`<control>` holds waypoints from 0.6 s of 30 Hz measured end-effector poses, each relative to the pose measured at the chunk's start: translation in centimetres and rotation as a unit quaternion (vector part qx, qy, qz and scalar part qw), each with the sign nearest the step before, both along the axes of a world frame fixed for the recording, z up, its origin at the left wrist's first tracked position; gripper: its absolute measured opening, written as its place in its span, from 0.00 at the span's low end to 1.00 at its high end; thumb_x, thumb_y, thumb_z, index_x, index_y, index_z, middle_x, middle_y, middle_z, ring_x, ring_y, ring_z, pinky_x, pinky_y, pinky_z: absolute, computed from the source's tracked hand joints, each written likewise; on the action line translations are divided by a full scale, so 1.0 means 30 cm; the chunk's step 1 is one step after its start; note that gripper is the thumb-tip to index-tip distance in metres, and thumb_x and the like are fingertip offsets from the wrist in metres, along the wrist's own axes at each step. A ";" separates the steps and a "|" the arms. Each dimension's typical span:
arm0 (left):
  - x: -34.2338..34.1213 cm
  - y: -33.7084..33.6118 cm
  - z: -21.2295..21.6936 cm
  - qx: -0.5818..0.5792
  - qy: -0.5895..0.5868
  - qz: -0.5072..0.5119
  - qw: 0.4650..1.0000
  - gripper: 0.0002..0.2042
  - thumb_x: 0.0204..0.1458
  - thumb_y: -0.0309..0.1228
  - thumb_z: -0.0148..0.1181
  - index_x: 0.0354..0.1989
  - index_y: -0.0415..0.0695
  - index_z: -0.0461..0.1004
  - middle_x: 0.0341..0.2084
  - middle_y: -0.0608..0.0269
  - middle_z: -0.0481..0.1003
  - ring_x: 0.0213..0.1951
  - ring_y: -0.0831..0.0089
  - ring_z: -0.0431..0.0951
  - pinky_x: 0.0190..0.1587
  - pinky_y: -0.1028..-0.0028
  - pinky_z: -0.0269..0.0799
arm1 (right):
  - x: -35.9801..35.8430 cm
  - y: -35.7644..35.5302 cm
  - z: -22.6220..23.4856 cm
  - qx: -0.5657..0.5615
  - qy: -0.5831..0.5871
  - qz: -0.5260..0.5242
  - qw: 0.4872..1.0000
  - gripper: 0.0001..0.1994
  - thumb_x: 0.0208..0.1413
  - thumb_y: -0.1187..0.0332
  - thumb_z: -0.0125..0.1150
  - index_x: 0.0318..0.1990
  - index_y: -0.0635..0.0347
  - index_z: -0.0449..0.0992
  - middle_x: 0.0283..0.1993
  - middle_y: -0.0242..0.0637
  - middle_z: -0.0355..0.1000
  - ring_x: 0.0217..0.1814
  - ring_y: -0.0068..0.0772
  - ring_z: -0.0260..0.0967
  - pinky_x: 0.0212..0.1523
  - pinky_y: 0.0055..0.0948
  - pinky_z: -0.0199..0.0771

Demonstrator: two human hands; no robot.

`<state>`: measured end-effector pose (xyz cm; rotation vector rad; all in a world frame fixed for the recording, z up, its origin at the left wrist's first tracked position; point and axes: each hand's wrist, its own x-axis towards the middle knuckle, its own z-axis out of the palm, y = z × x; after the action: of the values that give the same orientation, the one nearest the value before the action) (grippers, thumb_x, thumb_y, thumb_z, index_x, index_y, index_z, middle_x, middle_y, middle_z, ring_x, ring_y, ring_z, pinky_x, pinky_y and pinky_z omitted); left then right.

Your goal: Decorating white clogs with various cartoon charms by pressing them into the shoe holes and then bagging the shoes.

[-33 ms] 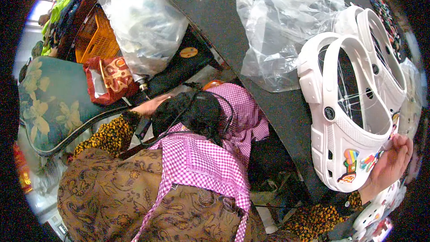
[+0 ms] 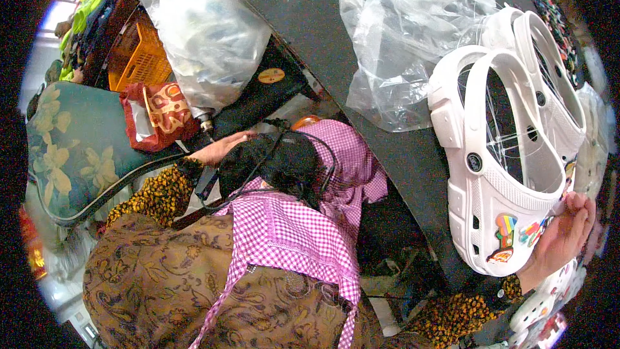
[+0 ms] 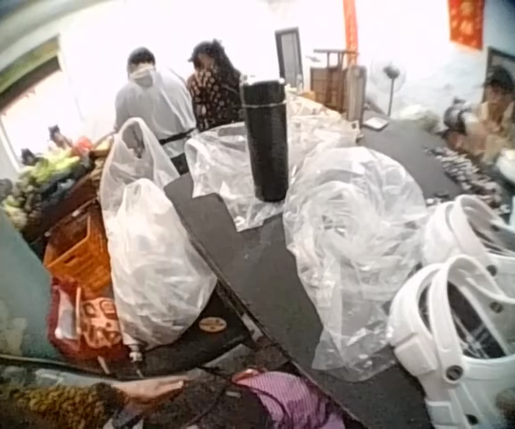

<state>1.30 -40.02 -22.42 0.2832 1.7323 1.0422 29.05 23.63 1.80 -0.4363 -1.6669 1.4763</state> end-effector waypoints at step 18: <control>-0.026 0.359 0.189 0.047 0.323 -0.446 0.833 0.28 0.61 0.53 0.38 0.66 0.51 0.56 0.69 0.57 0.47 0.69 0.50 0.46 0.62 0.48 0.48 | -0.020 -0.027 0.004 -0.006 0.019 0.047 0.999 0.13 0.64 0.72 0.45 0.52 0.69 0.68 0.46 0.42 0.67 0.49 0.33 0.62 0.58 0.33 0.60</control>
<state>0.51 -29.25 -16.74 1.4894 1.7742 0.3184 28.46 22.81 1.94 -0.3383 -1.6704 1.5539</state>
